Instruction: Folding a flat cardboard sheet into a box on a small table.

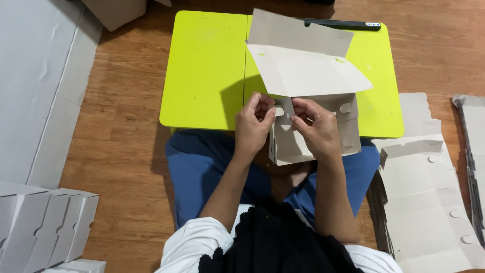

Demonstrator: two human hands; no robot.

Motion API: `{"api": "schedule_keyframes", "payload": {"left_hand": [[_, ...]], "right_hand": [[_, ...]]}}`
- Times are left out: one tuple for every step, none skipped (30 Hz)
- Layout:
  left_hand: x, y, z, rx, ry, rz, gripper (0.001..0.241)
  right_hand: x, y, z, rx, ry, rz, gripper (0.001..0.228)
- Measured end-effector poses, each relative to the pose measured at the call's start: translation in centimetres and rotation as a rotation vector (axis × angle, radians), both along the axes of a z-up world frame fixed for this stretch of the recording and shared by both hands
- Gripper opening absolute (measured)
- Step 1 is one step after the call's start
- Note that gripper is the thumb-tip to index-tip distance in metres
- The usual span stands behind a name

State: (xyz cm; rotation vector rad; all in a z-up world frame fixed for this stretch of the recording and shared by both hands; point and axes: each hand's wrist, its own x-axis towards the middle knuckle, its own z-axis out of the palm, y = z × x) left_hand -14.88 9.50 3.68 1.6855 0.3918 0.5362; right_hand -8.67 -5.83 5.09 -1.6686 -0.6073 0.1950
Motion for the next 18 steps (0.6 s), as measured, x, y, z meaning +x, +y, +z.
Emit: {"api": "schedule_keyframes", "payload": {"left_hand": [[-0.1, 0.1, 0.0, -0.014, -0.021, -0.031, 0.013], [-0.3, 0.2, 0.0, -0.028, -0.041, -0.062, 0.014], [-0.4, 0.1, 0.2, -0.028, -0.042, -0.062, 0.014], [-0.6, 0.0, 0.3, -0.003, -0.052, -0.078, 0.015], [-0.7, -0.1, 0.5, 0.021, -0.062, -0.093, 0.017], [-0.7, -0.2, 0.5, 0.021, -0.063, -0.092, 0.017], [-0.8, -0.3, 0.5, 0.058, -0.056, -0.079, 0.017], [-0.9, -0.5, 0.5, 0.094, -0.048, -0.066, 0.017], [-0.8, -0.5, 0.3, 0.094, -0.048, -0.066, 0.017], [-0.7, -0.5, 0.1, 0.12, -0.052, -0.052, 0.018], [-0.7, -0.5, -0.2, 0.147, -0.054, -0.038, 0.02], [-0.6, -0.7, 0.0, 0.147, -0.053, -0.038, 0.02], [-0.5, -0.8, 0.3, 0.176, -0.03, -0.023, 0.021], [-0.4, -0.9, 0.5, 0.205, -0.008, -0.009, 0.022], [-0.3, -1.0, 0.3, 0.206, -0.008, -0.008, 0.022], [-0.2, -1.1, 0.2, 0.219, 0.01, 0.01, 0.022], [-0.1, -1.1, 0.0, 0.232, 0.028, 0.029, 0.022], [0.0, -1.2, -0.1, 0.233, 0.028, 0.028, 0.022]], "right_hand": [[0.0, -0.1, -0.1, -0.003, -0.013, -0.01, 0.038], [0.0, -0.2, -0.2, -0.006, -0.026, -0.02, 0.039], [0.0, -0.2, -0.3, -0.006, -0.027, -0.02, 0.039], [-0.1, -0.1, -0.3, -0.013, -0.034, -0.026, 0.038], [-0.2, -0.1, -0.4, -0.02, -0.041, -0.031, 0.038], [-0.4, 0.0, 0.0, -0.02, -0.042, -0.031, 0.038], [-0.6, 0.1, 0.4, -0.03, -0.058, -0.048, 0.038], [-0.9, 0.3, 0.7, -0.04, -0.075, -0.065, 0.038], [-0.8, 0.3, 0.7, -0.039, -0.075, -0.064, 0.038], [-0.8, 0.3, 0.8, -0.052, -0.1, -0.078, 0.039], [-0.8, 0.3, 0.8, -0.065, -0.124, -0.091, 0.039], [-1.0, 0.5, 1.0, -0.065, -0.123, -0.091, 0.039], [-1.2, 0.7, 1.2, -0.08, -0.14, -0.104, 0.04], [-1.5, 0.9, 1.4, -0.095, -0.156, -0.117, 0.04], [-1.6, 1.1, 1.5, -0.095, -0.156, -0.117, 0.04], [-1.8, 1.2, 1.7, -0.106, -0.174, -0.129, 0.042], [-1.9, 1.4, 1.9, -0.118, -0.191, -0.141, 0.043], [-1.8, 1.4, 1.6, -0.117, -0.191, -0.142, 0.043]]}}
